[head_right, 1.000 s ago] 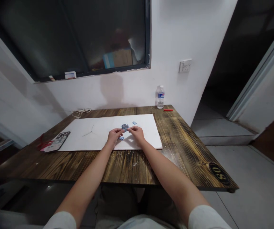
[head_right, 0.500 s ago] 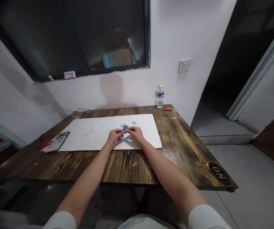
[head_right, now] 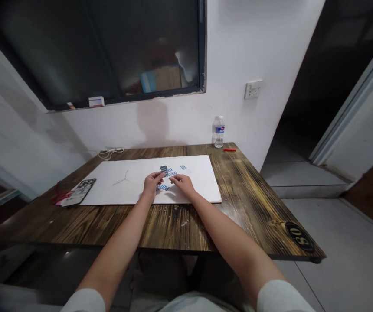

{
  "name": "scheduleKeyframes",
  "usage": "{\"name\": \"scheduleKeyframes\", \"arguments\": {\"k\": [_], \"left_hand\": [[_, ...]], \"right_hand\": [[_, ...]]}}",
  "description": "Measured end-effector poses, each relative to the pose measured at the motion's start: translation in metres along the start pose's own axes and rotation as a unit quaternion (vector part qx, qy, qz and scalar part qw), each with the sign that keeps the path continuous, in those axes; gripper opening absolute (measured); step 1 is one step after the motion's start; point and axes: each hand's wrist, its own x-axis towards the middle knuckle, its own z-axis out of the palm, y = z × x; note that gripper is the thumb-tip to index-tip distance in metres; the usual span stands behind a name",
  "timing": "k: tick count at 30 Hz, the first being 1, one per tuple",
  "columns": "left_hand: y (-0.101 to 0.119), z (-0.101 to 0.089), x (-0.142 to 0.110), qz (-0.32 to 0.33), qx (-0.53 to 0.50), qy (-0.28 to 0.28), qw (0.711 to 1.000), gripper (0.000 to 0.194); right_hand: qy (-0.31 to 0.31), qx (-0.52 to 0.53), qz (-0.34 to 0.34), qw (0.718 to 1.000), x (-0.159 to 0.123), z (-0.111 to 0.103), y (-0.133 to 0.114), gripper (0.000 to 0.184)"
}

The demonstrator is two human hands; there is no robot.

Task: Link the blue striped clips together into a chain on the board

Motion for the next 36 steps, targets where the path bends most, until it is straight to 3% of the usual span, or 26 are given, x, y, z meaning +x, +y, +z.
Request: {"name": "scheduleKeyframes", "arguments": {"k": [2,6,11,21,36], "left_hand": [[0.001,-0.003,0.003,-0.005,-0.012,0.027,1.000,0.041],[0.004,-0.009,0.007,-0.011,-0.050,0.068,0.996,0.042],[0.009,-0.015,0.008,-0.013,-0.082,0.089,0.993,0.044],[0.016,-0.019,0.009,-0.015,-0.085,0.114,0.990,0.051],[0.019,-0.017,0.006,-0.027,-0.106,0.105,0.988,0.051]], "right_hand": [[-0.031,-0.116,-0.030,0.992,-0.002,0.002,-0.003,0.024],[-0.082,-0.319,-0.069,0.942,-0.007,0.009,-0.014,0.025],[-0.117,-0.446,-0.103,0.881,-0.011,0.017,-0.027,0.028],[-0.146,-0.532,-0.109,0.827,-0.014,0.031,-0.036,0.028],[-0.199,-0.546,-0.122,0.805,-0.018,0.027,-0.045,0.025]]}}
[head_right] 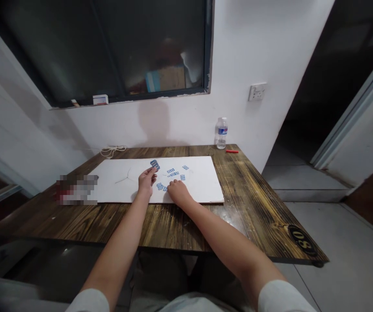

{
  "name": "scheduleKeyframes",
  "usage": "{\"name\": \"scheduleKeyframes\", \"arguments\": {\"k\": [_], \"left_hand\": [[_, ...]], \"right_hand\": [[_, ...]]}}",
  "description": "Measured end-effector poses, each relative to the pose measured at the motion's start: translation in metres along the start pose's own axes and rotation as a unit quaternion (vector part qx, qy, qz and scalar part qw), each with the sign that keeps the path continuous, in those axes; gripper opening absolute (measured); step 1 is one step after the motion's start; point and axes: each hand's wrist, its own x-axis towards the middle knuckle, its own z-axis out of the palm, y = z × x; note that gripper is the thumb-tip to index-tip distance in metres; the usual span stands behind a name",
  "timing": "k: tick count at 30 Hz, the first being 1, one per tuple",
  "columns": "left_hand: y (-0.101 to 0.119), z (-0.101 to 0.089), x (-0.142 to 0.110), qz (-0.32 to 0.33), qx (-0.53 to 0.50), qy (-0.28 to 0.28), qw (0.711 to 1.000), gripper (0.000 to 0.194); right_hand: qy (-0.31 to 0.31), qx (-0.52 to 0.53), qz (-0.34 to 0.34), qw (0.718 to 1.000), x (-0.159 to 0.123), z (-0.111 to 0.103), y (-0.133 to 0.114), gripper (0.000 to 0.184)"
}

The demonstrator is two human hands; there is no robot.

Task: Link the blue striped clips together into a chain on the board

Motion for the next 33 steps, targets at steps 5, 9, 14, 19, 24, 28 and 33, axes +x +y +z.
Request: {"name": "scheduleKeyframes", "arguments": {"k": [5,9,14,19,24,28,33], "left_hand": [[-0.002,0.000,0.001,-0.003,0.005,0.003,1.000,0.051],[-0.004,-0.001,0.002,0.000,0.015,-0.004,1.000,0.048],[-0.003,-0.001,0.001,-0.006,0.004,-0.001,1.000,0.046],[-0.003,0.000,0.000,-0.007,0.009,-0.003,1.000,0.050],[-0.004,0.000,0.000,-0.004,0.010,-0.005,1.000,0.049],[-0.005,-0.001,0.001,-0.006,0.006,-0.007,1.000,0.047],[-0.007,-0.003,0.004,-0.012,0.006,-0.006,1.000,0.047]], "right_hand": [[-0.009,-0.006,-0.014,1.000,0.000,-0.003,0.001,0.022],[0.003,-0.011,-0.021,1.000,0.001,0.001,0.003,0.021],[0.018,-0.004,-0.014,1.000,0.002,0.006,0.004,0.021],[0.036,0.002,-0.009,0.999,0.002,0.008,0.008,0.021],[0.093,0.014,0.011,0.995,0.000,0.008,0.015,0.020],[0.144,0.081,0.050,0.985,-0.004,0.005,0.018,0.020],[0.220,0.236,0.071,0.944,-0.005,0.007,0.023,0.022]]}}
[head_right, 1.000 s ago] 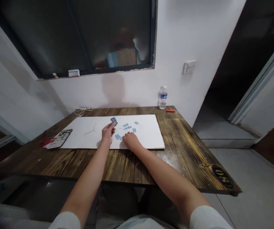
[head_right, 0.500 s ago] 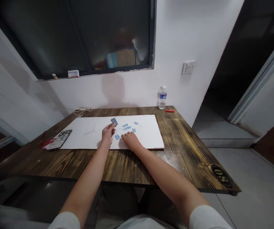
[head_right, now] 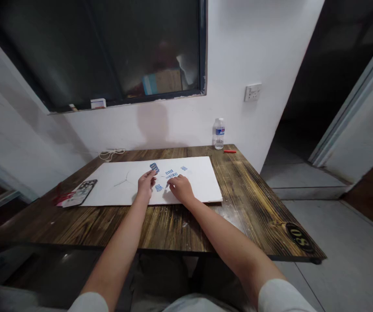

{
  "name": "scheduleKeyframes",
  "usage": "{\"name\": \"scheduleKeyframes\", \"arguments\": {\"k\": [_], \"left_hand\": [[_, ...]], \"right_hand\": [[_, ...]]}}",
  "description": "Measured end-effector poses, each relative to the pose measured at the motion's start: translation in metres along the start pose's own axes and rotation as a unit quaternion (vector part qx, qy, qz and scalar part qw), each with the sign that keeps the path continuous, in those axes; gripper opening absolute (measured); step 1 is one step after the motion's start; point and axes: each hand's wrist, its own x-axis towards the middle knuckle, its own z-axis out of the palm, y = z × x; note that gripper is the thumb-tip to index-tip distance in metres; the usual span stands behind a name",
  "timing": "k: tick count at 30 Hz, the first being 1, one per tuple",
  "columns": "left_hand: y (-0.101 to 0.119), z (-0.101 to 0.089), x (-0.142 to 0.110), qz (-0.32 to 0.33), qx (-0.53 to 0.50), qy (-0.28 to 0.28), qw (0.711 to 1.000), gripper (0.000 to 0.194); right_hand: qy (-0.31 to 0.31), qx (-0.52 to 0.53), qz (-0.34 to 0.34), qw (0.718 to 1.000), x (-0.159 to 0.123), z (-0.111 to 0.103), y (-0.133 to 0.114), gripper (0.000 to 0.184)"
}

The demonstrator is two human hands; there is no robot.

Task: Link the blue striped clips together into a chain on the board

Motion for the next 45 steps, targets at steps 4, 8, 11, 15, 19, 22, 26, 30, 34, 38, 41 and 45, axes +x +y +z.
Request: {"name": "scheduleKeyframes", "arguments": {"k": [4,8,11,15,19,22,26,30,34,38,41,45], "left_hand": [[-0.002,0.001,0.001,-0.011,0.011,-0.007,1.000,0.047],[-0.005,0.003,-0.002,-0.014,0.044,-0.020,0.999,0.045],[-0.009,0.005,-0.003,-0.014,0.075,-0.038,0.996,0.044],[-0.013,0.007,-0.005,-0.014,0.119,-0.071,0.990,0.043],[-0.015,0.010,-0.011,-0.012,0.145,-0.113,0.983,0.041],[-0.015,0.013,-0.014,-0.009,0.153,-0.137,0.979,0.042],[-0.014,0.016,-0.016,-0.004,0.159,-0.161,0.974,0.043],[-0.012,0.016,-0.019,0.010,0.165,-0.183,0.969,0.041],[-0.013,0.016,-0.021,0.018,0.171,-0.210,0.963,0.039],[-0.014,0.016,-0.022,0.022,0.175,-0.216,0.960,0.037],[-0.014,0.017,-0.020,0.027,0.168,-0.204,0.964,0.037],[-0.015,0.016,-0.016,0.035,0.151,-0.167,0.974,0.038]], "right_hand": [[0.084,0.105,0.007,0.991,0.001,0.001,0.005,0.022],[0.122,0.176,0.023,0.976,0.002,0.000,0.006,0.024],[0.149,0.225,0.054,0.961,0.003,-0.001,0.007,0.015],[0.174,0.290,0.104,0.935,0.005,0.001,0.013,0.015],[0.178,0.354,0.159,0.904,0.007,0.005,0.017,0.032],[0.186,0.345,0.184,0.901,0.007,0.006,0.018,0.024],[0.192,0.312,0.203,0.908,0.007,0.006,0.020,0.024],[0.178,0.342,0.238,0.892,0.008,0.007,0.022,0.028],[0.155,0.420,0.252,0.858,0.008,0.010,0.022,0.031],[0.142,0.455,0.253,0.842,0.009,0.010,0.021,0.034],[0.144,0.443,0.244,0.850,0.010,0.007,0.023,0.036],[0.164,0.369,0.224,0.887,0.013,-0.001,0.034,0.033]]}}
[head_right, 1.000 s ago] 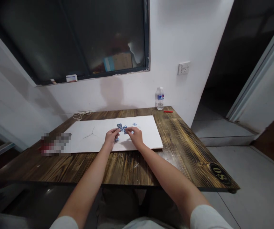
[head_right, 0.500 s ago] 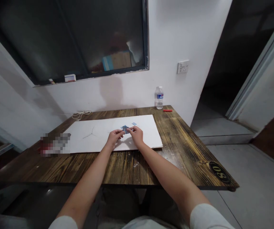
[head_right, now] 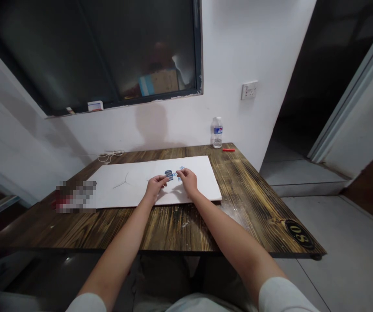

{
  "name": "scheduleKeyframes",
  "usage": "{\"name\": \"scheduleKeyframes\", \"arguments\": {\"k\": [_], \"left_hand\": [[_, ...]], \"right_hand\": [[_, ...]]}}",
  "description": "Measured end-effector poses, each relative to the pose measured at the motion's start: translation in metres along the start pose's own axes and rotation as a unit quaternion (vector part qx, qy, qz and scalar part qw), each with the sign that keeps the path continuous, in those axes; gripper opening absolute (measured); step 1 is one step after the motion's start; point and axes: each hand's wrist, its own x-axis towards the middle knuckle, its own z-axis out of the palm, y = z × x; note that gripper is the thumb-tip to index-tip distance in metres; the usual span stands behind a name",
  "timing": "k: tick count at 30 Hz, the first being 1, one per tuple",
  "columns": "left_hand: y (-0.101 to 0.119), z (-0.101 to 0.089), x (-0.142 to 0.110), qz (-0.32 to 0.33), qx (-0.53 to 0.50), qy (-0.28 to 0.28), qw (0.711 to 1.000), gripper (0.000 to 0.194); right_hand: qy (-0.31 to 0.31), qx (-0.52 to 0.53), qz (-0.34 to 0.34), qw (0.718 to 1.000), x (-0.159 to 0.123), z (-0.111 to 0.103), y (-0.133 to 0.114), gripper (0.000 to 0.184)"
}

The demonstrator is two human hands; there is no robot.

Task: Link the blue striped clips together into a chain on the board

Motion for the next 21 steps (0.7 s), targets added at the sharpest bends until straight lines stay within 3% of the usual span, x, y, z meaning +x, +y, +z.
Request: {"name": "scheduleKeyframes", "arguments": {"k": [3,6,10,15,21], "left_hand": [[0.000,-0.003,0.003,-0.006,-0.012,0.044,0.999,0.040],[-0.001,-0.006,0.005,-0.013,-0.025,0.091,0.995,0.044],[-0.001,-0.010,0.008,-0.026,-0.058,0.126,0.990,0.048],[-0.001,-0.012,0.009,-0.036,-0.110,0.135,0.984,0.045],[-0.001,-0.012,0.008,-0.034,-0.108,0.128,0.985,0.045]], "right_hand": [[0.013,-0.108,-0.041,0.993,0.008,-0.012,0.004,0.024],[-0.018,-0.244,-0.085,0.966,0.012,-0.021,0.008,0.019],[-0.095,-0.361,-0.116,0.921,0.007,-0.022,0.014,0.034],[-0.186,-0.430,-0.132,0.873,-0.001,-0.017,0.024,0.046],[-0.207,-0.444,-0.113,0.865,0.003,-0.014,0.025,0.044]]}}
